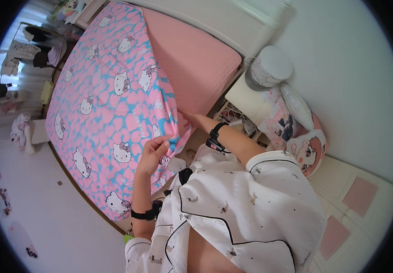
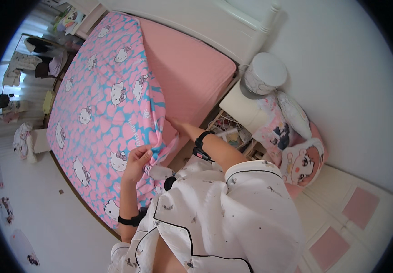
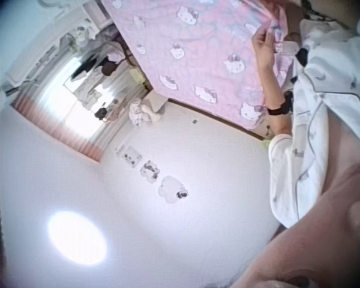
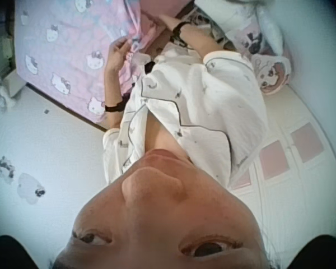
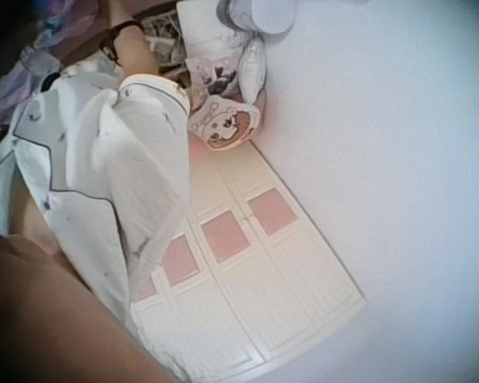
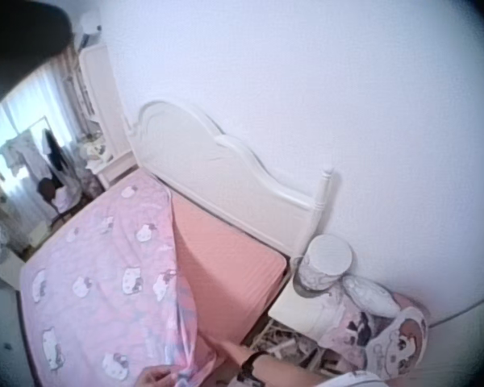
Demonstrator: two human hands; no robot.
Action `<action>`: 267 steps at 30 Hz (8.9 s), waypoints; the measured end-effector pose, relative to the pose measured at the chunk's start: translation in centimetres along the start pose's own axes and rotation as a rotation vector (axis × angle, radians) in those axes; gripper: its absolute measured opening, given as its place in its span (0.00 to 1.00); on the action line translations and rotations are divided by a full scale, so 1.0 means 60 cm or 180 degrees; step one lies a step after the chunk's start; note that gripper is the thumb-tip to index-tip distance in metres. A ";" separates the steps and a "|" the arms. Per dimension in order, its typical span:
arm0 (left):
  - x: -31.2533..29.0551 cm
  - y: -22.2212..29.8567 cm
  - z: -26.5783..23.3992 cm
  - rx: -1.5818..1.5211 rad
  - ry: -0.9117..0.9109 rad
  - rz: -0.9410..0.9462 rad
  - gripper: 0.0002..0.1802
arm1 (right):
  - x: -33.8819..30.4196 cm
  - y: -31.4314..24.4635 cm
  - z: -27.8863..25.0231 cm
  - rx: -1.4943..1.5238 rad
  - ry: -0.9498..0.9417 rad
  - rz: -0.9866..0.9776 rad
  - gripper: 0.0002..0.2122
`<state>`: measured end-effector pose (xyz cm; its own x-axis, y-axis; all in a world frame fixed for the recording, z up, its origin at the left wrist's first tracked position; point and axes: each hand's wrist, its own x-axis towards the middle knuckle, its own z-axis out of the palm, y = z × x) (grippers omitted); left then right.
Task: The person spreads a Hello Kitty patterned fitted sheet over a mattress, tucks the edges, and smooths the surface. They then unfold a white duvet with a leaf pattern and lay it over the fitted sheet.
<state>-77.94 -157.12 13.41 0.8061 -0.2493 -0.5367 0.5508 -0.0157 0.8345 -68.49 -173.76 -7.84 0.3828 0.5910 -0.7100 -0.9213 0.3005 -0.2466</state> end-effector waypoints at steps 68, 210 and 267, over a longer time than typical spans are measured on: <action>0.448 -0.152 0.075 0.0422 0.1288 -0.1084 0.22 | 0.010 -0.316 -0.499 -0.2479 0.3480 -0.2298 0.12; 0.764 -0.496 -0.074 0.2628 0.0322 0.0196 0.12 | 0.271 -0.523 -0.561 -0.4409 0.4595 -0.3349 0.13; 0.623 -0.497 0.060 0.4160 0.0762 -0.0013 0.34 | 0.302 -0.399 -0.679 -0.2120 0.3501 -0.2946 0.31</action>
<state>-65.02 -169.45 -31.07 0.8971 -0.0735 -0.4356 0.0502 -0.9628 0.2657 -42.27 -200.73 -41.64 0.8441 -0.4998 -0.1942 -0.3834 -0.3092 -0.8703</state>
